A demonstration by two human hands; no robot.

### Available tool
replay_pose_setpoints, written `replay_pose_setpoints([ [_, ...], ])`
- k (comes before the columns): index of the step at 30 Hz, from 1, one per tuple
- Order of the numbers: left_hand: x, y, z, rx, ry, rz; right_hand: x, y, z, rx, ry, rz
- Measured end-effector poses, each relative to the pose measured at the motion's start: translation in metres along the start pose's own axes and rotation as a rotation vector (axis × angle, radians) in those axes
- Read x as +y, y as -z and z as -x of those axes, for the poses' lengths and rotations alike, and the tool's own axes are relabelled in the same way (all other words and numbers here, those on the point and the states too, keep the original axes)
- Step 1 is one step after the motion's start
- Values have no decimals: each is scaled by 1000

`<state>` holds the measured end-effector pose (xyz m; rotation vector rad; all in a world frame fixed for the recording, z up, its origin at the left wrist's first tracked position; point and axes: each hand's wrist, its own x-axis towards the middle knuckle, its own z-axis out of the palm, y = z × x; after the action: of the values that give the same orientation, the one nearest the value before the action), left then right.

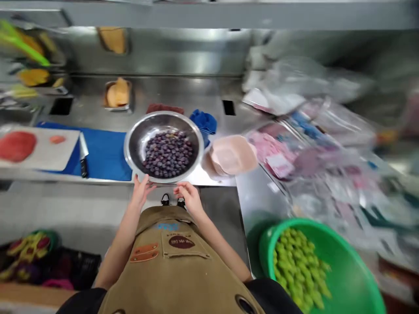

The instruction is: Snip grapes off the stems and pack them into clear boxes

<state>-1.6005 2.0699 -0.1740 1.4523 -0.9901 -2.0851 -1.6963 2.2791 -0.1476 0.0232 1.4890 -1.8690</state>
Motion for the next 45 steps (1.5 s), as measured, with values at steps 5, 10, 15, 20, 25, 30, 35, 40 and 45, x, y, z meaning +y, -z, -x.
replay_pose_setpoints([
  [5,29,80,22,162,-149,209,-9,-72,-36,-368,-77,235],
  [10,49,192,21,347,-231,520,3,-179,-72,-547,-54,402],
  [15,77,303,-6,468,-271,636,56,-321,-76,-659,-59,465],
  [20,161,387,-20,368,-364,457,100,-456,-53,-754,-88,439],
  [25,272,435,-66,300,-477,228,111,-534,-64,-811,-86,493],
  [30,369,443,-151,158,-540,71,112,-574,-114,-654,-52,440],
  [35,471,432,-221,2,-602,-161,116,-632,-163,-400,-32,258],
  [40,598,436,-289,-114,-677,-365,117,-693,-184,-287,7,111],
  [45,762,416,-369,25,-946,-572,120,-715,-181,-231,9,126],
])
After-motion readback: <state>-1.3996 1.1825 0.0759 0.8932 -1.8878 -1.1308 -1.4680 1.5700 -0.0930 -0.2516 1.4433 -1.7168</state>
